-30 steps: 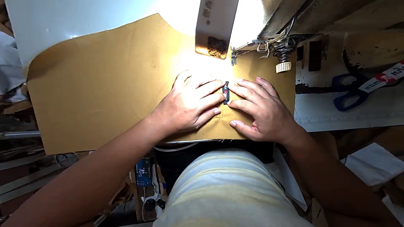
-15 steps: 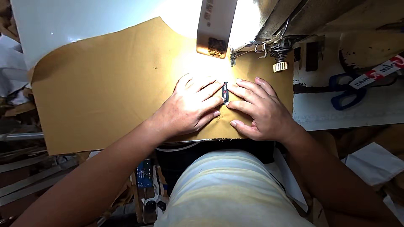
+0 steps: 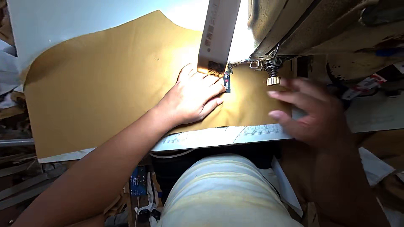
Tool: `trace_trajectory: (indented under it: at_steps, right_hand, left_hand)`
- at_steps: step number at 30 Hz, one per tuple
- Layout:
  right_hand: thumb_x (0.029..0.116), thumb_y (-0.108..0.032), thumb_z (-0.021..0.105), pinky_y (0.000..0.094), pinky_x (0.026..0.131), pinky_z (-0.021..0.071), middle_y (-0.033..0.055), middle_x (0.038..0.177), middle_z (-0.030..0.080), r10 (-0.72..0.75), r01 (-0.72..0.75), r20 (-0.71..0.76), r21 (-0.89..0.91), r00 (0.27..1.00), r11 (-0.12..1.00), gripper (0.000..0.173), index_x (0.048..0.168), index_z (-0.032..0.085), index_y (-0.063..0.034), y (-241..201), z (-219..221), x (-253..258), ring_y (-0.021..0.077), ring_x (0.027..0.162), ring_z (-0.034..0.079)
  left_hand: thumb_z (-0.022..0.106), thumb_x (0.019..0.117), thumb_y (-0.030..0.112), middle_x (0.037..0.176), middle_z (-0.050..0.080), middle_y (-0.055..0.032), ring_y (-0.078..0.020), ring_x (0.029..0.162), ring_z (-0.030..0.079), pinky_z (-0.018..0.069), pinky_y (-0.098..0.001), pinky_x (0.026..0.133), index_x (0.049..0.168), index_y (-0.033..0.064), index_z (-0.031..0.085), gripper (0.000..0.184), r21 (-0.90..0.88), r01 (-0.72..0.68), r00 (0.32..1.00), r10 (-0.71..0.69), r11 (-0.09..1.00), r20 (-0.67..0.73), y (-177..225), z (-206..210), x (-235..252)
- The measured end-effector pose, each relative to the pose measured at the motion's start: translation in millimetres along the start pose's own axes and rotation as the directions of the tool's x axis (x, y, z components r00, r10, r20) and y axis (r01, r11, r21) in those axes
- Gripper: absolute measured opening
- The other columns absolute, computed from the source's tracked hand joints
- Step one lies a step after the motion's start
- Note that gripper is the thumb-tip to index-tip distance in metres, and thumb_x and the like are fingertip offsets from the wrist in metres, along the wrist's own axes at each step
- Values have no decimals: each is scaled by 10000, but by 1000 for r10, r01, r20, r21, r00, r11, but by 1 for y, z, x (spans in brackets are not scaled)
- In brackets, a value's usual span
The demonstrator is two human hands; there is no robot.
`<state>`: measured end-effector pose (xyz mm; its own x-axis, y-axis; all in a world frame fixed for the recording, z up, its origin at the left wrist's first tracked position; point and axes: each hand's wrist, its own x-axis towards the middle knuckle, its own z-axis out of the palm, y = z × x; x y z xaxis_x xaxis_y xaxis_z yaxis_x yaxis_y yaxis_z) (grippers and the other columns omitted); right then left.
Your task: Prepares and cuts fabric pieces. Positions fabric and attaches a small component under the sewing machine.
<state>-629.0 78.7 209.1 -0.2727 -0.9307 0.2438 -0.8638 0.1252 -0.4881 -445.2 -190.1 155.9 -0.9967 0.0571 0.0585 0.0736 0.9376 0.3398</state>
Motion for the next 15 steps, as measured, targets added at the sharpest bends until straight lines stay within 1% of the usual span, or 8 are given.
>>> trace_trajectory:
  at_steps: [2, 3, 5, 7, 8, 11, 13, 15]
  right_hand:
    - [1017, -362, 598, 461, 1075, 510, 180, 1363, 644, 71, -73, -134, -10, 989, 997, 402, 1210, 712, -29, 12, -17, -27, 289, 1288, 605]
    - [1020, -332, 598, 448, 1073, 515, 198, 1367, 636, 103, -112, -203, -31, 974, 993, 395, 1219, 697, -5, 20, -22, -41, 291, 1295, 600]
    - [1029, -288, 596, 451, 1088, 485, 229, 1377, 617, 170, -216, -340, -103, 925, 971, 379, 1227, 676, 25, 39, -28, -68, 307, 1318, 573]
    - [1023, -281, 616, 489, 1141, 433, 273, 1414, 569, 260, -355, -437, -153, 861, 922, 404, 1263, 651, 43, 57, -29, -90, 362, 1373, 515]
    - [1016, -277, 620, 488, 1151, 421, 284, 1431, 539, 285, -404, -466, -178, 838, 898, 419, 1281, 628, 47, 64, -29, -96, 371, 1386, 492]
    - [999, -302, 642, 477, 1195, 364, 261, 1525, 456, 314, -483, -522, -226, 793, 846, 523, 1408, 550, 10, 81, -24, -105, 360, 1459, 406]
    - [989, -331, 657, 491, 1226, 310, 254, 1567, 407, 300, -492, -549, -242, 780, 836, 590, 1457, 503, -7, 91, -13, -108, 371, 1497, 344]
    - [973, -328, 675, 518, 1245, 270, 267, 1586, 371, 260, -463, -575, -239, 776, 853, 624, 1470, 479, -6, 98, -4, -109, 387, 1522, 292]
  left_hand:
    - [314, 1070, 468, 1538, 540, -56, -276, 1493, 410, 198, -642, 1211, 1356, 227, 650, 503, -2, -22, 1000, 22, 1000, 9, -4, -1, 3]
    - [311, 1070, 468, 1540, 538, -64, -282, 1492, 410, 194, -651, 1208, 1358, 224, 649, 507, -4, -32, 999, 32, 999, 15, -6, 0, 3]
    - [311, 1069, 472, 1546, 532, -61, -282, 1500, 400, 187, -653, 1213, 1359, 228, 649, 508, -4, -35, 999, 35, 999, 18, -7, 0, 4]
    - [311, 1068, 476, 1546, 531, -58, -284, 1503, 394, 189, -652, 1213, 1354, 231, 651, 507, 0, -28, 999, 28, 1000, 16, -6, 0, 3]
    - [312, 1068, 471, 1543, 535, -59, -288, 1500, 400, 192, -658, 1211, 1351, 229, 652, 504, 2, -25, 1000, 25, 1000, 12, -6, 0, 3]
    - [314, 1070, 465, 1541, 539, -56, -288, 1494, 410, 199, -663, 1205, 1352, 231, 651, 498, 4, -18, 1000, 18, 1000, 6, -4, 0, 2]
    - [315, 1069, 467, 1536, 543, -59, -292, 1486, 421, 206, -667, 1198, 1353, 224, 650, 502, 7, -25, 1000, 25, 1000, 9, -4, 0, 1]
    - [315, 1070, 469, 1537, 541, -61, -293, 1486, 420, 212, -665, 1194, 1347, 222, 656, 504, 7, -38, 999, 38, 999, 3, -6, 0, 1]
